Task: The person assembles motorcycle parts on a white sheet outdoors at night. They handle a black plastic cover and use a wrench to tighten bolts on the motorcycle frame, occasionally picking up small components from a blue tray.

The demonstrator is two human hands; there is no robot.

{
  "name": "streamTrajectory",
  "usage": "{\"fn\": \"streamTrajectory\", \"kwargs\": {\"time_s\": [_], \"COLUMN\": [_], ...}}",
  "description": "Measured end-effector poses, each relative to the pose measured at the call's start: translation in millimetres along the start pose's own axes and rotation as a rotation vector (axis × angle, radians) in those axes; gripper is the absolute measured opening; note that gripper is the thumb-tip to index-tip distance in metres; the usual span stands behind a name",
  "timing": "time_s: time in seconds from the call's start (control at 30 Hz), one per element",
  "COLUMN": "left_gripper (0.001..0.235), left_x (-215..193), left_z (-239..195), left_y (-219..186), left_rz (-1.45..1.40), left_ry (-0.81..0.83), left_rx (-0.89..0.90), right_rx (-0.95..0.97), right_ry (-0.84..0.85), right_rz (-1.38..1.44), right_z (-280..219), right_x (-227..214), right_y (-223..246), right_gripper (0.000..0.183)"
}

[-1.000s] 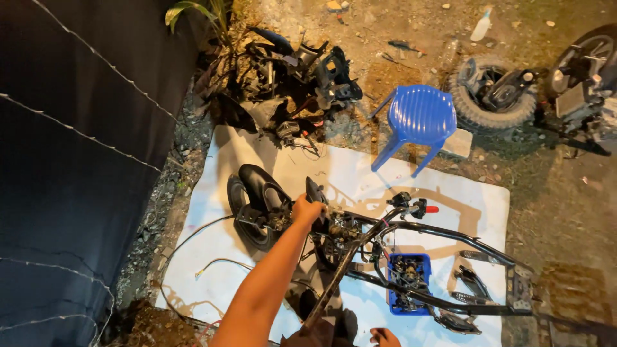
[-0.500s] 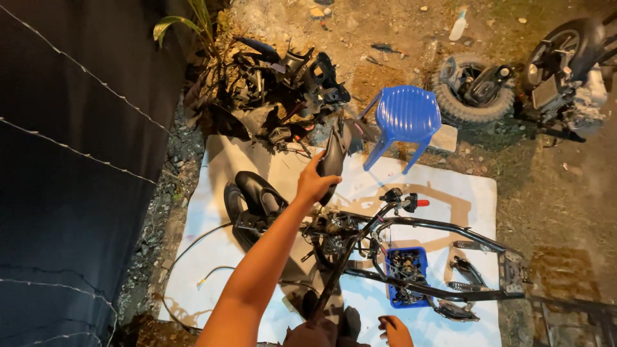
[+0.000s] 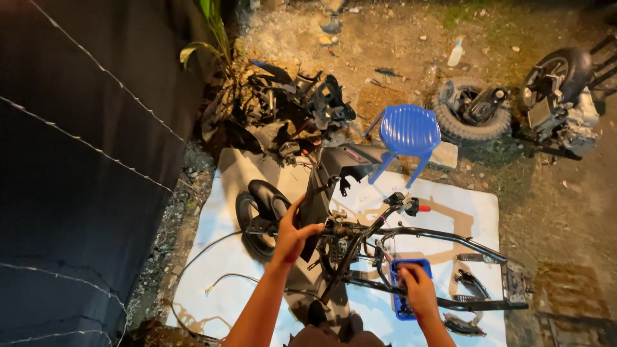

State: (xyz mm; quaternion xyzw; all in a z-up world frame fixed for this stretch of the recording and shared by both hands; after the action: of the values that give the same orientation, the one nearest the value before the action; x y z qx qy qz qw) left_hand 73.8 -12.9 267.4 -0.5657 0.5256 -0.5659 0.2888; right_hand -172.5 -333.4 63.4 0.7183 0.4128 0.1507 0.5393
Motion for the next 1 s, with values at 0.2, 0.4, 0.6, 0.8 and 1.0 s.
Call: {"fn": "streamTrajectory", "kwargs": {"time_s": [0.2, 0.4, 0.6, 0.8, 1.0], "left_gripper": [0.088, 0.087, 0.088, 0.077, 0.070], "left_x": [-6.3, -27.0, -43.1, -63.5, -73.2], "left_z": [-25.9, -64.3, -110.4, -149.6, -194.6], "left_y": [-15.2, -35.0, -10.5, -2.0, 1.2], "left_rz": [0.024, 0.018, -0.076, -0.105, -0.077], "left_ry": [-0.092, -0.240, -0.353, -0.547, -0.698], "left_rx": [0.059, 0.122, 0.135, 0.226, 0.282], "right_rx": [-0.262, -0.339, -0.308, -0.290, -0.297], "right_ry": [0.186, 0.366, 0.511, 0.601, 0.612], "right_rz": [-0.014, -0.081, -0.060, -0.104, -0.199], "right_z": [-39.9, -72.1, -51.6, -55.3, -37.5], "right_x": [81.2, 103.2, 90.5, 81.3, 84.6], "right_y": [174.1, 212.7, 151.7, 150.5, 118.1], "right_gripper": [0.022, 0.022, 0.021, 0.021, 0.022]}}
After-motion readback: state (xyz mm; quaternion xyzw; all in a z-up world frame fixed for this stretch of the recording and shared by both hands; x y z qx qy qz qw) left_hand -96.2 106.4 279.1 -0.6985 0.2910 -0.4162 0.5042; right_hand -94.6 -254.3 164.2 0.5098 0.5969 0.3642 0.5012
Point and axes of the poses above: each hand's wrist, its own z-axis towards the middle knuckle, its own x-axis out of the palm, y = z × x, the point moved 9 cm from there along z, towards the middle knuckle, and after that the axes turned 5 degrees about -y, right-handed, at the moved point
